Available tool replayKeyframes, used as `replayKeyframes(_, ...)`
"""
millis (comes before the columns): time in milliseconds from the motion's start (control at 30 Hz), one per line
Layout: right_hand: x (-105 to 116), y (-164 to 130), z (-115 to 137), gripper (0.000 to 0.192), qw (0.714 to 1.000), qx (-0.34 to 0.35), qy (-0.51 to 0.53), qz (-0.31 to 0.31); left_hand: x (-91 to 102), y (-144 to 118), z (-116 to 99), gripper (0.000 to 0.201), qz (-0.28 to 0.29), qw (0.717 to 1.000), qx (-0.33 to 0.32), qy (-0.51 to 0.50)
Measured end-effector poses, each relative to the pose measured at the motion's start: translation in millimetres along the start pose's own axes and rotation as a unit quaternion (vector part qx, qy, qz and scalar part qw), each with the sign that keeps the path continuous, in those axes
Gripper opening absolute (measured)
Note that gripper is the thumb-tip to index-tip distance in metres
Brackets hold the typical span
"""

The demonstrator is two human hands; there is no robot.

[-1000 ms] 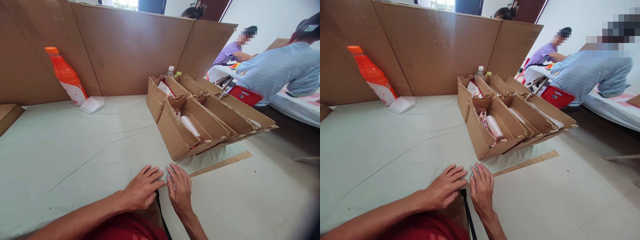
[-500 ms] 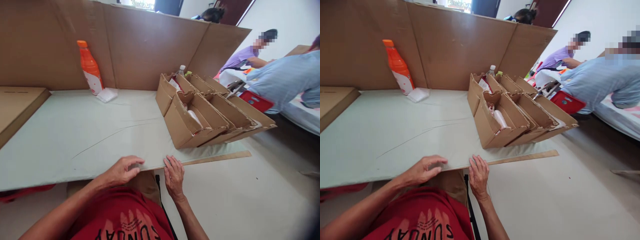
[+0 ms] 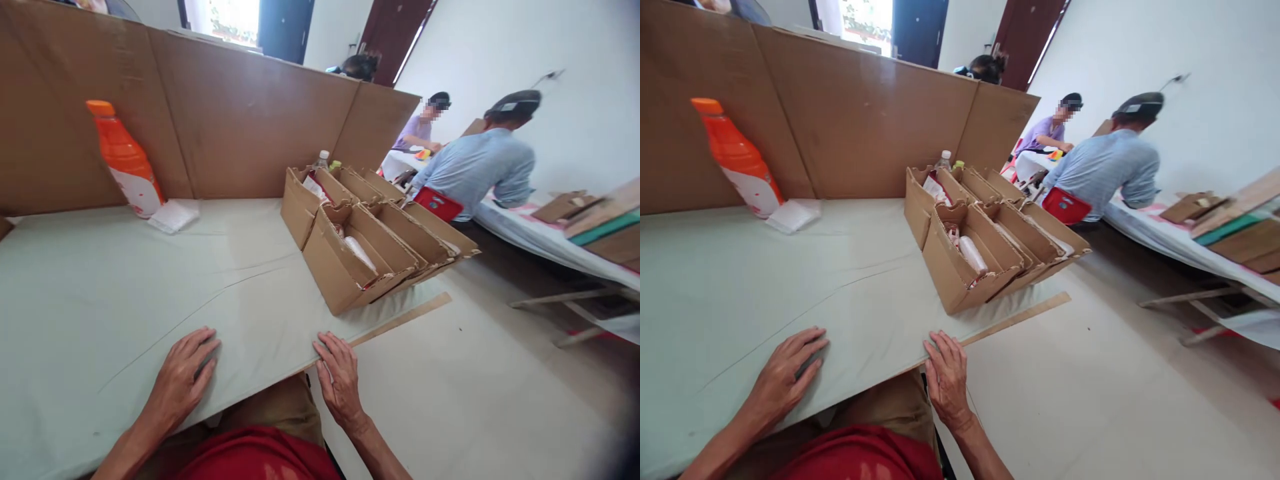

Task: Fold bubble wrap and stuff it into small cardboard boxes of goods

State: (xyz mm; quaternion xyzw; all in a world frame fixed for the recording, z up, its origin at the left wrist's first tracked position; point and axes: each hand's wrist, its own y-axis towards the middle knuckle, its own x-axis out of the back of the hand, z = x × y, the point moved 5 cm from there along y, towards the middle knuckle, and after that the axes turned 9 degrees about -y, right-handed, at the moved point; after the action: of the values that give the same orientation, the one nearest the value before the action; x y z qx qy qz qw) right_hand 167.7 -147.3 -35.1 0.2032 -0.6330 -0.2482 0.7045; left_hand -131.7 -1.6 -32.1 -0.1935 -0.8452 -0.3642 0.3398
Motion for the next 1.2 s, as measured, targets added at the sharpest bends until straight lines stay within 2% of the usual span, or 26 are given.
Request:
replayKeyframes(100,12,9,4,0.031,1.000,-0.004,0.014,0.012,1.5,1,-1,0.029,-0.008,1.000,-0.017,0.013)
replayKeyframes(200,50,34,2,0.029,0.997,0.004,0.080,0.009,3.6,4,1,0.030,0.015,0.999,-0.031,0.027)
replayKeyframes(300,114,85,-19,0.032,0.997,-0.021,0.050,-0.054,6.7,14,2,0.030,0.040,0.998,-0.045,0.011)
replayKeyframes(367,152,132,-47,0.027,0.991,-0.089,-0.015,-0.100,7.5,25,-1,0.030,0.036,0.998,-0.043,-0.016)
replayKeyframes(400,160,159,-60,0.024,0.990,-0.109,-0.044,-0.075,6.1,32,-5,0.030,0.036,0.998,-0.041,-0.033)
replayKeyframes(467,154,212,-82,0.026,0.987,-0.122,-0.099,0.034,0.2,45,-17,0.028,0.039,0.996,-0.043,-0.065)
replayKeyframes(500,140,234,-90,0.028,0.975,-0.122,-0.140,0.119,-3.5,51,-24,0.027,0.039,0.995,-0.046,-0.080)
replayKeyframes(567,102,263,-101,0.032,0.924,-0.116,-0.233,0.282,-10.3,61,-38,0.027,0.037,0.993,-0.047,-0.105)
replayKeyframes(600,84,271,-103,0.033,0.895,-0.106,-0.265,0.343,-13.5,64,-43,0.027,0.041,0.991,-0.043,-0.118)
replayKeyframes(633,68,276,-104,0.032,0.873,-0.096,-0.285,0.384,-15.8,66,-46,0.028,0.048,0.990,-0.036,-0.131)
replayKeyframes(700,49,281,-104,0.027,0.858,-0.077,-0.292,0.415,-17.5,69,-47,0.029,0.067,0.984,-0.013,-0.163)
replayKeyframes(767,54,282,-106,0.030,0.863,-0.077,-0.290,0.407,-14.3,73,-43,0.029,0.085,0.977,0.018,-0.196)
replayKeyframes(800,66,284,-109,0.033,0.870,-0.086,-0.295,0.385,-10.9,78,-41,0.028,0.091,0.973,0.033,-0.211)
replayKeyframes(867,105,289,-109,0.039,0.907,-0.112,-0.290,0.285,-2.8,96,-41,0.028,0.099,0.965,0.064,-0.235)
replayKeyframes(933,150,293,-95,0.042,0.959,-0.101,-0.221,0.146,5.4,127,-52,0.035,0.080,0.954,0.097,-0.272)
replayKeyframes(967,168,294,-81,0.042,0.980,-0.075,-0.158,0.090,7.7,146,-61,0.044,0.066,0.943,0.118,-0.305)
replayKeyframes(1000,181,293,-65,0.041,0.994,-0.038,-0.085,0.059,9.9,166,-73,0.054,0.031,0.924,0.139,-0.356)
replayKeyframes(1033,188,293,-48,0.040,0.998,0.003,-0.009,0.055,9.7,185,-87,0.065,0.003,0.891,0.152,-0.428)
replayKeyframes(1067,189,292,-32,0.039,0.995,0.042,0.061,0.073,7.0,202,-103,0.074,-0.007,0.849,0.151,-0.506)
replayKeyframes(1133,183,290,-12,0.038,0.971,0.095,0.168,0.139,-2.4,225,-127,0.076,-0.013,0.766,0.179,-0.617)
replayKeyframes(1200,174,293,-23,0.033,0.955,0.093,0.226,0.171,-10.1,230,-131,0.070,-0.043,0.715,0.232,-0.658)
